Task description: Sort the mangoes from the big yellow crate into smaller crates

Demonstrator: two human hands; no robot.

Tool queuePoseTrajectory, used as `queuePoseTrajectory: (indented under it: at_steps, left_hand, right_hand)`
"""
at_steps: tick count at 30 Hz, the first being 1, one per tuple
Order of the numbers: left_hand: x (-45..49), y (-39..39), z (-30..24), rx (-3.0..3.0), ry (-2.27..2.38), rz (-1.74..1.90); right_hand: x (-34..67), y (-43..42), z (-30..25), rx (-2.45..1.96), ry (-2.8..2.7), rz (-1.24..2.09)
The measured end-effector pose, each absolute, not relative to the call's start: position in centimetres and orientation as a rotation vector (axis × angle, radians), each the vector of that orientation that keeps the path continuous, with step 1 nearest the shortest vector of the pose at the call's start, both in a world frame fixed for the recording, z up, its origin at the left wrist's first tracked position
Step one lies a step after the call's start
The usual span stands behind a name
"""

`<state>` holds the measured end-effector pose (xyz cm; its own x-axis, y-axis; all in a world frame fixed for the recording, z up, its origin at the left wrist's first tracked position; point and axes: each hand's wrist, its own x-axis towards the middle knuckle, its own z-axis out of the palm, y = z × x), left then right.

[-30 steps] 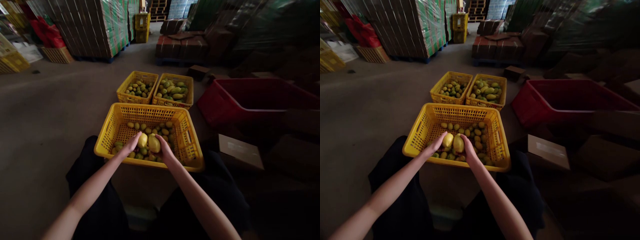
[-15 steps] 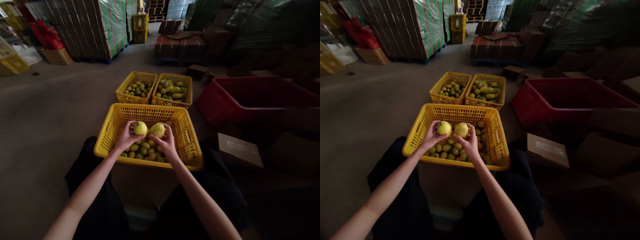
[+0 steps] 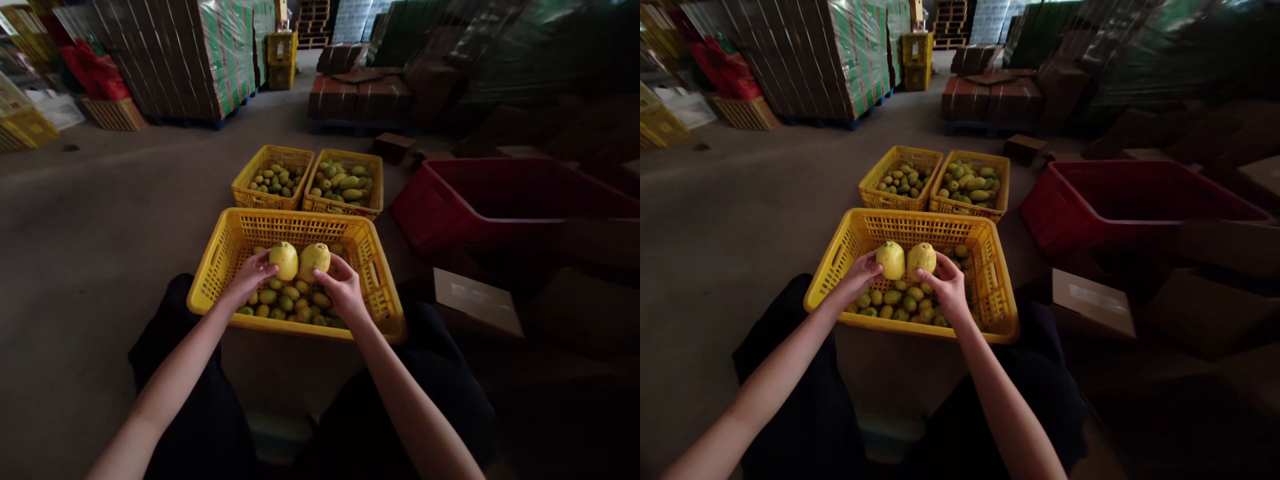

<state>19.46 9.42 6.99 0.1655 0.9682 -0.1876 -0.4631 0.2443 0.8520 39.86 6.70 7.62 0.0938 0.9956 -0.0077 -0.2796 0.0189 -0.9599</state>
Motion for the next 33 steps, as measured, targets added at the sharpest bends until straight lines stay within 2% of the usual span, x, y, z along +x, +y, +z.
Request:
queuePoseTrajectory:
  at_steps: [9,33]
  left_hand:
    - [19.8,9.0,7.6,0.597,0.837,1.191]
    - [19.8,9.0,7.1,0.479,0.938,1.129]
  right_hand:
    - [40.0,6.9,8.1,-1.013,-0.679,1.486]
    - [40.5,7.7,6.8,-0.892,-0.637,1.632]
